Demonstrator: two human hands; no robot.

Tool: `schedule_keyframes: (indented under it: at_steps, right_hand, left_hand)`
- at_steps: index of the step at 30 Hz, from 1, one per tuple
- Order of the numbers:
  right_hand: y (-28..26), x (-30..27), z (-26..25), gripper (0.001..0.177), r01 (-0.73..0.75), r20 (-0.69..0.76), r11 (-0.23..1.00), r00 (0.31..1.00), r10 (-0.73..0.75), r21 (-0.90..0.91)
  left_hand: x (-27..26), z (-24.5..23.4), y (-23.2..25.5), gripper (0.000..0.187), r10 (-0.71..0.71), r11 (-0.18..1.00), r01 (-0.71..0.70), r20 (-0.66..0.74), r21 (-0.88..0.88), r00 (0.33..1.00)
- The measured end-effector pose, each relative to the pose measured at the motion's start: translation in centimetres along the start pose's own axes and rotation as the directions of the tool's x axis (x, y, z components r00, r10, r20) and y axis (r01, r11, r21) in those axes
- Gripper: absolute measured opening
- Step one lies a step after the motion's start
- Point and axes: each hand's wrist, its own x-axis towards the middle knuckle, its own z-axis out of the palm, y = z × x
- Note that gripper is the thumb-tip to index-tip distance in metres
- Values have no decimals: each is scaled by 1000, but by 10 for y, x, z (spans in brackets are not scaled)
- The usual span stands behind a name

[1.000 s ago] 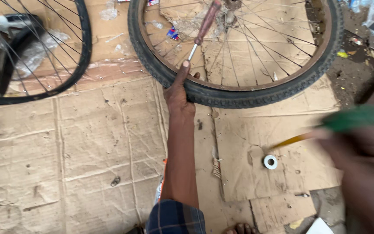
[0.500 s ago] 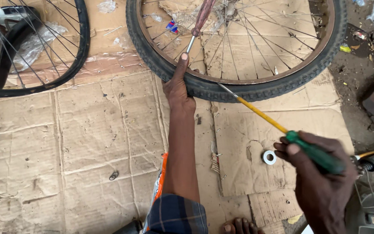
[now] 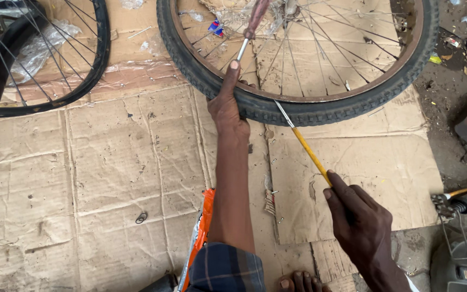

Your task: The person removes a bicycle wheel from a truing stand and places it on the floor. They then use a tire lever to pry the tire bead off the rim, working around the circumference to detach the tire.

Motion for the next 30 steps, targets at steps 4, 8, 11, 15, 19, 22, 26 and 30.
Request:
schedule_keyframes:
  at_steps: [4,8,11,15,19,22,26,30]
  right_hand:
    - [4,13,-9,35,-36,35,976,999,29,213]
    - [6,13,-19,33,164,-38,976,986,-160,143]
    - [8,1,-1,38,289,-56,927,949,-311,-240]
    - [9,-3,14,36,263,-110,942,951,-290,-210]
    - [0,25,-22,36,8,46,996,999,-13,94]
    - [-18,37,-48,34,-237,181,968,951,249,-86]
    - [-38,20,-32,35,344,-57,922,932,-359,-178]
    - [-37,7,-19,32,107,0,983,994,-109,-151]
  left_hand:
    - [-2,4,-8,46,82,996,-83,-26,-16,996]
    - [-3,5,-10,43,138,989,-139,-19,-39,990]
    - [-4,8,-11,46,165,986,-166,-6,-34,986]
    - [-4,3,-16,54,200,978,-200,1,-55,980]
    - [-1,-4,-22,59,179,983,-180,-38,-30,983]
    - [-2,-3,-22,59,132,991,-132,-35,-2,991]
    - [-9,3,-25,65,265,963,-265,-10,-57,964]
    - [-17,-7,-26,74,213,976,-214,-37,-26,976]
